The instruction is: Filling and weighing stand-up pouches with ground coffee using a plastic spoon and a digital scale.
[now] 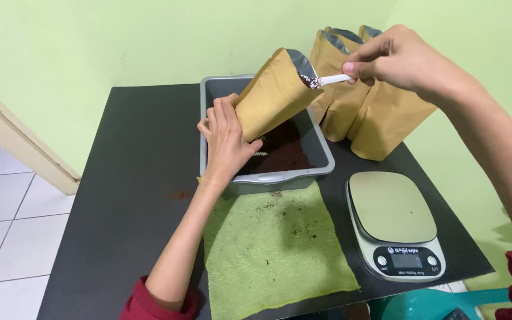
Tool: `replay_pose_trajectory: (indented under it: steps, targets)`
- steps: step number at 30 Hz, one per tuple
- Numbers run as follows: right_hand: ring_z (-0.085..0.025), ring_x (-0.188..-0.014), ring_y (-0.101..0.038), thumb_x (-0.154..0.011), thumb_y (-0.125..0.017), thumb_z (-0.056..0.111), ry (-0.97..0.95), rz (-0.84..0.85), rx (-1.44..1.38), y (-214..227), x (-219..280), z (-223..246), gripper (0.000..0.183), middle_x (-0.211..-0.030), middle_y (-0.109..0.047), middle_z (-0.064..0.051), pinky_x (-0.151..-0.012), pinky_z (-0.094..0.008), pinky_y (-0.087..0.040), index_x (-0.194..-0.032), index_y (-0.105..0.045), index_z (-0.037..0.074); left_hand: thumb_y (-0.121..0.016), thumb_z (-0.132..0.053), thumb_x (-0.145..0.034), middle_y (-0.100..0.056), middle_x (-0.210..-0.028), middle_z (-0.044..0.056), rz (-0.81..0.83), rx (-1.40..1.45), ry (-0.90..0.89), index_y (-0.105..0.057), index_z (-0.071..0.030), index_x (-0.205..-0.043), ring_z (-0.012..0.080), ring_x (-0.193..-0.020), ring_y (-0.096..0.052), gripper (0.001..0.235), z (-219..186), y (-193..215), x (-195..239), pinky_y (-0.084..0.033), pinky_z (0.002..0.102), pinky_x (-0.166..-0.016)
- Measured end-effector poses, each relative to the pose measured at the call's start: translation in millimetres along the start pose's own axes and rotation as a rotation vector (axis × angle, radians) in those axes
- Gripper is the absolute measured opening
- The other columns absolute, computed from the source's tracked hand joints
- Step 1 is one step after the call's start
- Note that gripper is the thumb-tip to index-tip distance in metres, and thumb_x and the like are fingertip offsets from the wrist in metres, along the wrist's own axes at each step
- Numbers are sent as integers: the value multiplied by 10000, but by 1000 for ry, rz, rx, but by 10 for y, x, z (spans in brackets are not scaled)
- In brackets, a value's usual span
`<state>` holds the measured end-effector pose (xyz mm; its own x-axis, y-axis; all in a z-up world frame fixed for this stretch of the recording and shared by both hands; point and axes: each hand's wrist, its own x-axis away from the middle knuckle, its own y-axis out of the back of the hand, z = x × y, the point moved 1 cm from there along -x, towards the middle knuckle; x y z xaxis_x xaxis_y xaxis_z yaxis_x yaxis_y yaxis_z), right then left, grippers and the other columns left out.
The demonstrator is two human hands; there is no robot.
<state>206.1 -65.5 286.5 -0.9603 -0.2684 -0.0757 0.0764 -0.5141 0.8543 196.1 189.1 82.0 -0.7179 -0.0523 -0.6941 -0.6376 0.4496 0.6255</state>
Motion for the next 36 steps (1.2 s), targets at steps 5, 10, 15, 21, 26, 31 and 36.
replay_pose_trajectory:
  steps: [5,10,15,21,26,31,36]
  targets:
    - [-156,-675,-406,-1041,-701,146,75,-22,-102,63,-60,-156,222,-653,-525,-87,-639,-298,-301,-873,-784,26,-929,-323,-591,-396,-1230,74,22,-15,39,-397,-80,-1360,252,-1058,-415,966,14,-17,-3,-301,384,-877]
    - [-134,-730,-435,-1048,-699,123,68,-60,-118,166,-73,-268,177,-737,-573,-58,-692,-277,-349,-917,-772,28,-884,-309,-596,-413,-1294,99,-15,46,87,-369,-69,-1367,275,-1113,-419,957,3,12,-10,-309,405,-890]
    - [-92,-757,-451,-1047,-665,169,75,-76,-80,266,-91,-431,144,-799,-602,25,-685,-262,-337,-962,-765,107,-858,-327,-591,-426,-1311,112,-151,102,215,-360,-60,-1356,272,-1141,-437,952,-34,121,-34,-338,413,-903]
    - [-102,-776,-487,-1038,-737,152,26,-104,-80,59,6,-421,75,-820,-651,-13,-712,-266,-373,-1034,-784,94,-847,-303,-600,-400,-1275,112,-294,171,377,-338,-34,-1358,325,-1145,-427,952,-42,160,-29,-358,498,-926]
    - [-232,-770,-672,-1025,-732,150,644,-218,405,-541,-107,-859,138,-948,-755,-102,-727,-365,-527,-1109,-766,47,-902,-305,-596,-411,-1306,141,-307,156,376,-329,-39,-1378,326,-1188,-429,1006,-8,117,-39,-367,520,-942]
    - [-239,-800,-680,-1085,-665,209,643,-332,617,-873,146,-868,112,-1031,-636,-33,-612,-361,-570,-1100,-699,104,-871,-146,-573,-382,-1262,118,-349,241,334,-333,-49,-1375,338,-1146,-406,970,-26,118,-35,-309,544,-966]
    - [-285,-919,-738,-1024,-659,279,534,-200,608,-1223,97,-957,131,-1045,-689,-44,-721,-392,-618,-1078,-690,164,-877,-13,-528,-371,-1249,133,-409,329,264,-314,-58,-1411,374,-1146,-398,1049,-20,156,-21,-281,599,-991]
